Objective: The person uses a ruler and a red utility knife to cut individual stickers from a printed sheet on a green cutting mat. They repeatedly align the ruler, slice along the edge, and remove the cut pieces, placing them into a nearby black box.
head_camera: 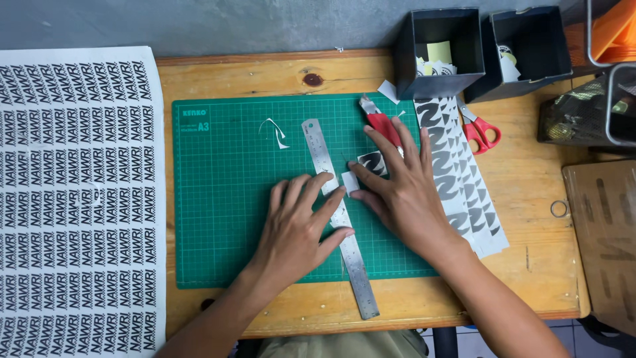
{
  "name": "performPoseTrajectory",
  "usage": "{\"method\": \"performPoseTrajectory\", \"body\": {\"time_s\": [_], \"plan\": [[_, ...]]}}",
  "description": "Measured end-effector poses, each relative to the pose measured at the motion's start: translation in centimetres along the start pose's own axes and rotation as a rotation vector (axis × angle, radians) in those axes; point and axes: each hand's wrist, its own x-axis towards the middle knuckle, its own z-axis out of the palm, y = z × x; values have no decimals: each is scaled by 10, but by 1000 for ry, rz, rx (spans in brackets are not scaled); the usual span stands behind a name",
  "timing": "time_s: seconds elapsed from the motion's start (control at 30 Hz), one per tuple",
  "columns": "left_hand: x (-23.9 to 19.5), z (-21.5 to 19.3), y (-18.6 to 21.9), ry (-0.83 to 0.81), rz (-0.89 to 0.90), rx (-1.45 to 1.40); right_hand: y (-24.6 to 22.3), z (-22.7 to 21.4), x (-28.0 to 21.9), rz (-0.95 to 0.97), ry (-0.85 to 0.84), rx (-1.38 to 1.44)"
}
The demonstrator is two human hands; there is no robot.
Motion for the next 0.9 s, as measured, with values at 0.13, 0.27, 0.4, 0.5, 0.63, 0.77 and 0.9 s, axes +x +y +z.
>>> {"method": "performPoseTrajectory", "body": {"time_s": [0.13, 0.27, 0.4, 0.5, 0.63, 0.77, 0.9], "plan": [[0, -2, 0, -15, -13, 23, 2, -1, -1, -3, -40, 19], [0, 1, -1, -10, -17, 47, 3, 2, -1, -22, -24, 64], [3, -1, -1, -2, -25, 40, 0, 4, 0, -16, -27, 72], [3, -1, -1, 10, -34, 35, 0, 7, -1, -43, -3, 78], [3, 0, -1, 15, -41, 31, 1, 10, -3, -58, 5, 83], [4, 0, -1, 22, -48, 18, -3, 10, -3, -63, 35, 76], [4, -1, -1, 23, -53, 3, -5, 12, -5, -60, 68, 88]]}}
